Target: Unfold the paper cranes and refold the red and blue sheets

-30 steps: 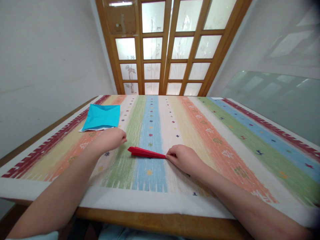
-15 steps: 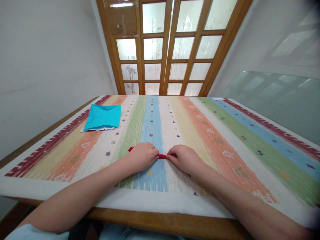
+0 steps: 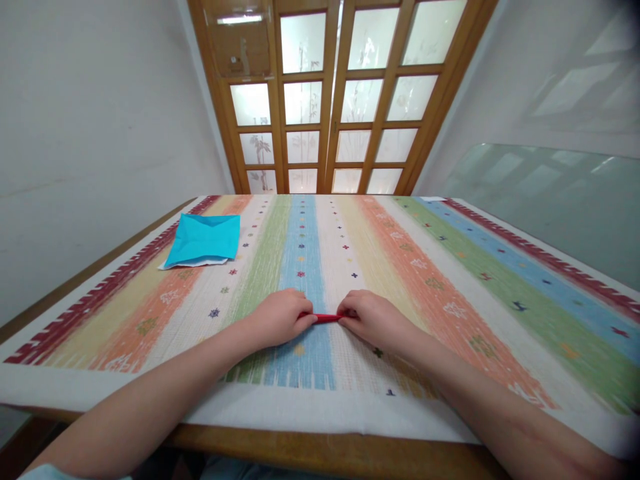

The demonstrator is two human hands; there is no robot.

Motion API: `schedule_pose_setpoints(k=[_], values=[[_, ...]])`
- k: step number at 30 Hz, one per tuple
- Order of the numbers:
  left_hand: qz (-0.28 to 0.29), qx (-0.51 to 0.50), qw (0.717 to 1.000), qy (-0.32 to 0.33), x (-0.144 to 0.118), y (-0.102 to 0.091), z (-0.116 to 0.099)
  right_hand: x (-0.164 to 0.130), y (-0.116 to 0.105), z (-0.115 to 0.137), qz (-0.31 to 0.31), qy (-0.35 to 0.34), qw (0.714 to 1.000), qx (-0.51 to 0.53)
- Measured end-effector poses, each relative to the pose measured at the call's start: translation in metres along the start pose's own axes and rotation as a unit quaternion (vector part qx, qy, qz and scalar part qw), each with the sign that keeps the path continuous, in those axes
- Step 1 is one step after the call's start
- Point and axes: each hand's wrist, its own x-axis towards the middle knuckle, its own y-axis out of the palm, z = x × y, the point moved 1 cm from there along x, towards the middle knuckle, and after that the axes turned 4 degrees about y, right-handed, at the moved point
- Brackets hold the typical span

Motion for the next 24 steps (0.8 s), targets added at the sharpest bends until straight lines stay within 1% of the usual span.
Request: schedule_pose_setpoints(k=[4,8,13,17,20,22,24], values=[[0.011,-0.107,0.994,-0.014,-0.005,-0.009,-0.001,0.0,-0.001,0.003,-0.008,-0.003,0.998,0.057],[0.041,-0.201,0.979,-0.019,-0.008,-0.017,-0.002,-0.001,-0.01,0.011,-0.013,-0.002,0.992,0.127],[0.024,-0.284,0.958,-0.003,-0.007,-0.022,-0.006,-0.001,-0.021,0.016,-0.017,-0.017,0.974,0.226],[0.011,-0.309,0.951,-0.004,-0.005,-0.024,-0.01,-0.001,-0.022,0.015,-0.013,-0.024,0.953,0.301],[-0.022,-0.329,0.944,-0.005,-0.004,-0.024,-0.011,0.0,-0.024,0.018,-0.015,0.022,0.925,0.38],[-0.057,-0.356,0.933,-0.017,-0.002,-0.024,-0.011,0.0,-0.026,0.02,-0.015,0.069,0.892,0.447],[-0.096,-0.39,0.914,-0.048,0.0,-0.024,-0.009,0.0,-0.028,0.023,-0.026,0.102,0.852,0.514]])
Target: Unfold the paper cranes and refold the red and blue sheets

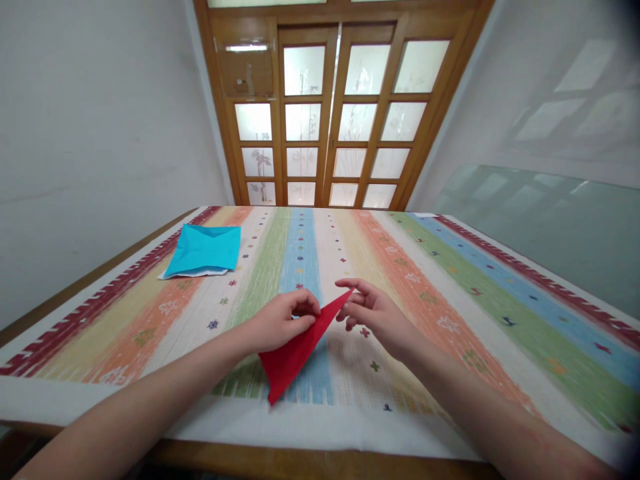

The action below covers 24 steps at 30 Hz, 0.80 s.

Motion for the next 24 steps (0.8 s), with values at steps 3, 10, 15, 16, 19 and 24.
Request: schedule_pose_setpoints(k=[3,10,15,16,19,24], values=[[-0.077,-0.073,0.993,-0.046,0.005,-0.002,-0.001,-0.002,0.003,0.002,-0.012,-0.003,0.997,0.08],[-0.173,-0.221,0.956,-0.078,0.019,0.011,-0.006,0.0,0.026,0.002,0.038,-0.023,0.999,0.029],[-0.232,-0.242,0.94,-0.057,0.027,0.021,0.002,0.014,0.033,-0.005,0.05,-0.002,0.997,0.053],[-0.235,-0.251,0.937,-0.056,0.029,0.022,0.004,0.016,0.032,-0.005,0.048,0.0,0.997,0.055],[-0.221,-0.273,0.935,-0.053,0.031,0.022,0.007,0.021,0.027,-0.005,0.03,0.017,0.998,0.043],[-0.191,-0.292,0.932,-0.095,0.03,0.02,0.01,0.025,0.022,-0.001,0.032,0.012,0.999,-0.003]])
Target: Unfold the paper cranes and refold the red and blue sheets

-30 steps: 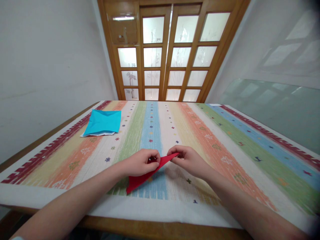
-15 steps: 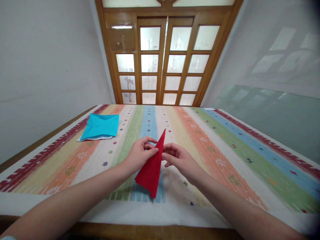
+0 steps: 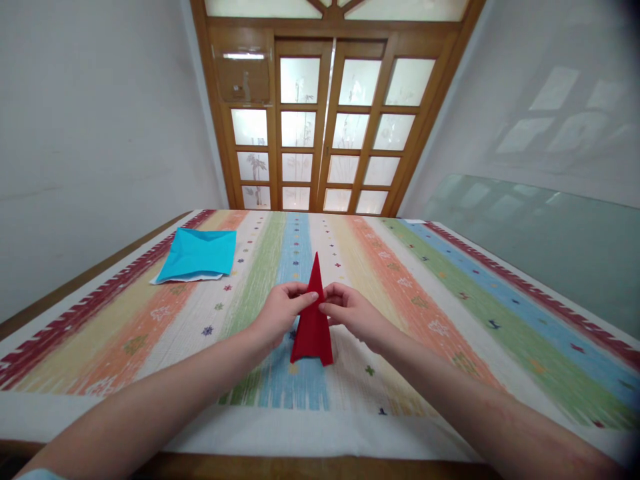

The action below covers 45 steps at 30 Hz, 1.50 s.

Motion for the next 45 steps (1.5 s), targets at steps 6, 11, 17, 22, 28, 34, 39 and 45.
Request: schedule_pose_setpoints(k=[6,11,17,22,28,34,39,45], values=[[-0.007,-0.026,0.999,-0.032,-0.003,0.001,0.0,0.002,0.001,0.011,0.011,-0.003,0.996,-0.091],[0.013,0.024,0.998,-0.06,-0.001,-0.014,0.0,0.004,-0.025,0.027,0.14,0.085,0.957,-0.241],[0.204,0.188,0.952,-0.131,0.0,-0.038,0.01,0.017,-0.05,0.03,0.196,0.077,0.858,-0.469],[0.221,0.406,0.886,0.036,-0.007,-0.038,0.018,0.025,-0.046,0.011,0.179,0.069,0.83,-0.524],[0.169,0.549,0.814,0.091,-0.011,-0.037,0.026,0.007,-0.02,-0.003,0.062,-0.063,0.797,-0.598],[0.189,0.564,0.802,0.059,-0.009,-0.037,0.027,-0.002,-0.005,-0.019,0.038,-0.192,0.746,-0.637],[0.191,0.576,0.794,0.043,-0.006,-0.033,0.023,0.015,-0.013,-0.021,0.085,-0.158,0.765,-0.618],[0.168,0.595,0.782,0.08,-0.007,-0.032,0.024,0.028,-0.02,-0.017,0.145,-0.155,0.796,-0.567]])
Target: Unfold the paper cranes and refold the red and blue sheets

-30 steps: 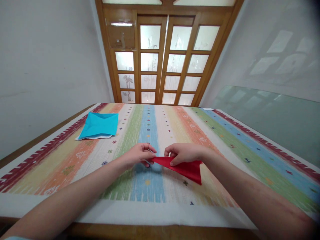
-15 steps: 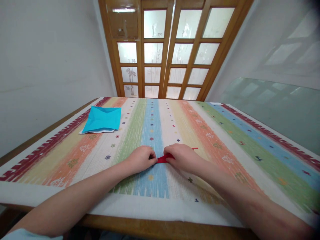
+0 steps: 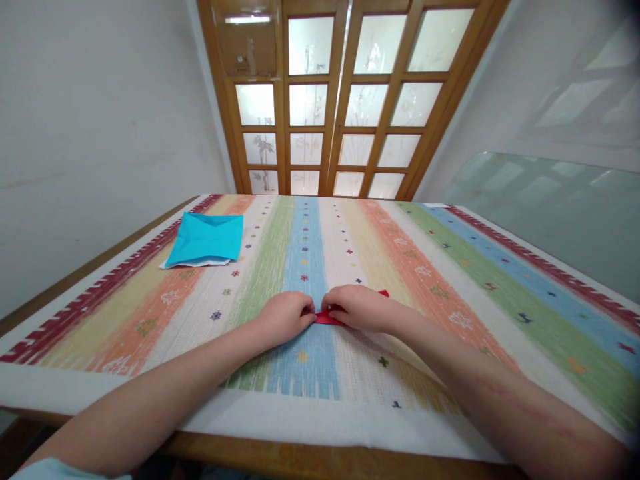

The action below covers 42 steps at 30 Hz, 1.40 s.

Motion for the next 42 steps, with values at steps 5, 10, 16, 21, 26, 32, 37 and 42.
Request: schedule_pose_setpoints(k=[5,10,16,21,26,32,37,42], values=[[-0.037,-0.002,0.997,0.066,-0.002,0.006,0.004,-0.011,0.011,0.006,-0.098,-0.064,0.993,-0.032],[-0.054,0.075,0.987,0.132,-0.006,0.01,0.005,-0.023,0.019,0.009,-0.139,-0.098,0.984,-0.052],[-0.042,0.147,0.968,0.201,-0.008,0.007,0.003,-0.035,0.028,0.002,-0.169,-0.098,0.969,-0.148],[-0.035,0.18,0.955,0.234,-0.007,0.004,0.007,-0.042,0.033,0.006,-0.168,-0.084,0.964,-0.191],[-0.025,0.171,0.948,0.266,-0.006,0.003,0.011,-0.049,0.038,0.012,-0.174,-0.077,0.966,-0.175],[-0.015,0.171,0.947,0.271,-0.005,0.004,0.013,-0.053,0.047,0.011,-0.19,-0.078,0.966,-0.155],[-0.011,0.193,0.938,0.288,-0.006,0.003,0.012,-0.051,0.053,0.013,-0.183,-0.068,0.968,-0.16],[0.023,0.186,0.949,0.254,-0.012,-0.009,0.01,-0.05,0.054,0.012,-0.177,-0.053,0.972,-0.142]])
